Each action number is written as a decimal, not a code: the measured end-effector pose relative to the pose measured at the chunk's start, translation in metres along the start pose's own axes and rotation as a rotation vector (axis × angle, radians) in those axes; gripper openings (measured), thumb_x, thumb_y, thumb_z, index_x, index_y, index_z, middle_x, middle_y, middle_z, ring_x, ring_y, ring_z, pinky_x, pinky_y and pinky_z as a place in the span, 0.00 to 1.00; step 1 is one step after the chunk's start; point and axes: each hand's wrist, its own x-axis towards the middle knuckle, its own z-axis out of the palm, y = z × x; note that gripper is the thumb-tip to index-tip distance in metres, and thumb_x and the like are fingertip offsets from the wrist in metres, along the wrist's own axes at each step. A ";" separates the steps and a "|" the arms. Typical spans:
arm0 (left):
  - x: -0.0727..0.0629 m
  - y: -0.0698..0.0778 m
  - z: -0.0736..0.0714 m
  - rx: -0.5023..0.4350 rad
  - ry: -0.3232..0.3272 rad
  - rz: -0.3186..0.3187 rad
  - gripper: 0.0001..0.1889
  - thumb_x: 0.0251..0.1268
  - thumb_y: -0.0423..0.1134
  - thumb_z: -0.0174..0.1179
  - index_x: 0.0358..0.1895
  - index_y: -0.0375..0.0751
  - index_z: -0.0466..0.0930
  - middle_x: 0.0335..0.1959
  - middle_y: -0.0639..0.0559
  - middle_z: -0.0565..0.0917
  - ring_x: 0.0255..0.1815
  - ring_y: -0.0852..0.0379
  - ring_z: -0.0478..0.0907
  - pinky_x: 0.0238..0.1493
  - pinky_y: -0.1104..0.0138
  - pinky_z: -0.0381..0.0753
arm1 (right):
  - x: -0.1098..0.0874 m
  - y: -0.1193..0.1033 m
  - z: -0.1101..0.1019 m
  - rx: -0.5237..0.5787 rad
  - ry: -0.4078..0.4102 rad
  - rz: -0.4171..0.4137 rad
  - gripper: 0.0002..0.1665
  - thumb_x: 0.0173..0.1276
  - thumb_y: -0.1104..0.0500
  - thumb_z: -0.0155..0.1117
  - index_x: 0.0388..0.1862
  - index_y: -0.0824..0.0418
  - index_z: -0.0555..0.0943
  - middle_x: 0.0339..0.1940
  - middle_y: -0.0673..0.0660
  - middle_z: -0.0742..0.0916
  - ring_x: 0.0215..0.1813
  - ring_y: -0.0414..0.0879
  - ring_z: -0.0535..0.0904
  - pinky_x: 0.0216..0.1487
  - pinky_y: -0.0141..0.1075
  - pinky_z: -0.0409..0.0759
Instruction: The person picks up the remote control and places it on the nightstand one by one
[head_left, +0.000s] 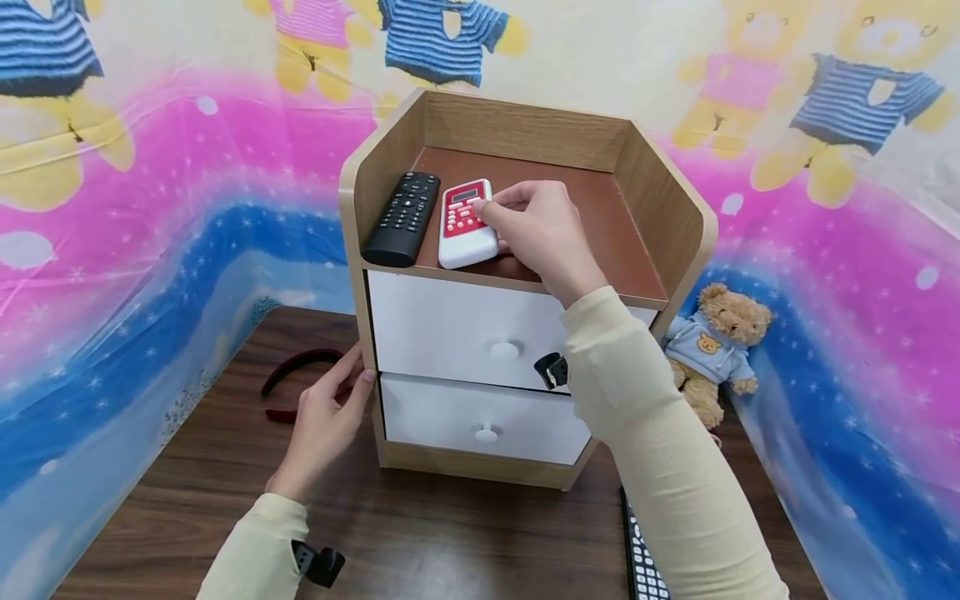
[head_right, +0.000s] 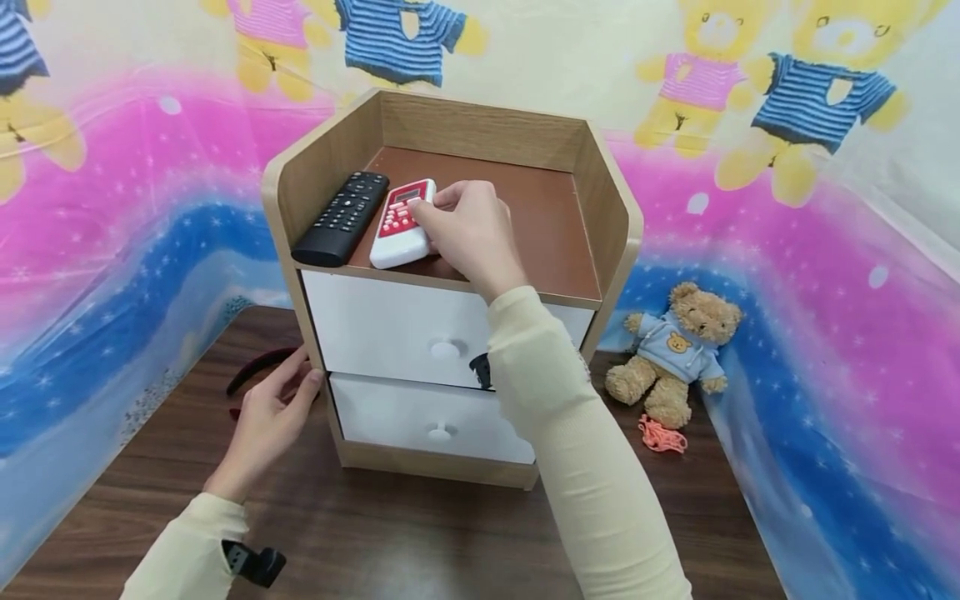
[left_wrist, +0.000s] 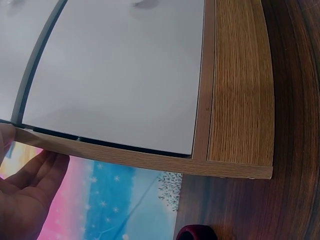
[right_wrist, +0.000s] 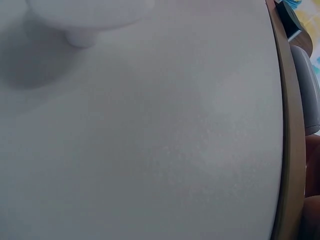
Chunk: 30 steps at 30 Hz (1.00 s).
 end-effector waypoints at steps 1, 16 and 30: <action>0.000 0.000 0.000 -0.002 -0.001 -0.002 0.25 0.78 0.42 0.52 0.74 0.42 0.66 0.56 0.40 0.83 0.44 0.55 0.79 0.37 0.73 0.78 | 0.000 0.000 0.001 0.001 -0.004 -0.004 0.20 0.69 0.48 0.66 0.53 0.58 0.83 0.45 0.55 0.85 0.36 0.45 0.85 0.33 0.33 0.83; 0.000 0.001 -0.002 -0.018 -0.011 0.005 0.25 0.78 0.41 0.52 0.74 0.42 0.67 0.57 0.39 0.82 0.48 0.51 0.81 0.38 0.75 0.78 | -0.002 0.006 0.010 0.015 0.042 -0.059 0.18 0.69 0.52 0.66 0.53 0.59 0.84 0.43 0.55 0.86 0.38 0.46 0.85 0.36 0.33 0.84; 0.001 -0.001 -0.002 -0.025 -0.012 0.021 0.25 0.78 0.40 0.52 0.74 0.39 0.65 0.57 0.39 0.82 0.50 0.48 0.81 0.42 0.76 0.77 | -0.044 0.036 -0.025 0.202 0.140 -0.337 0.15 0.70 0.57 0.66 0.48 0.67 0.84 0.40 0.64 0.86 0.32 0.49 0.84 0.37 0.34 0.84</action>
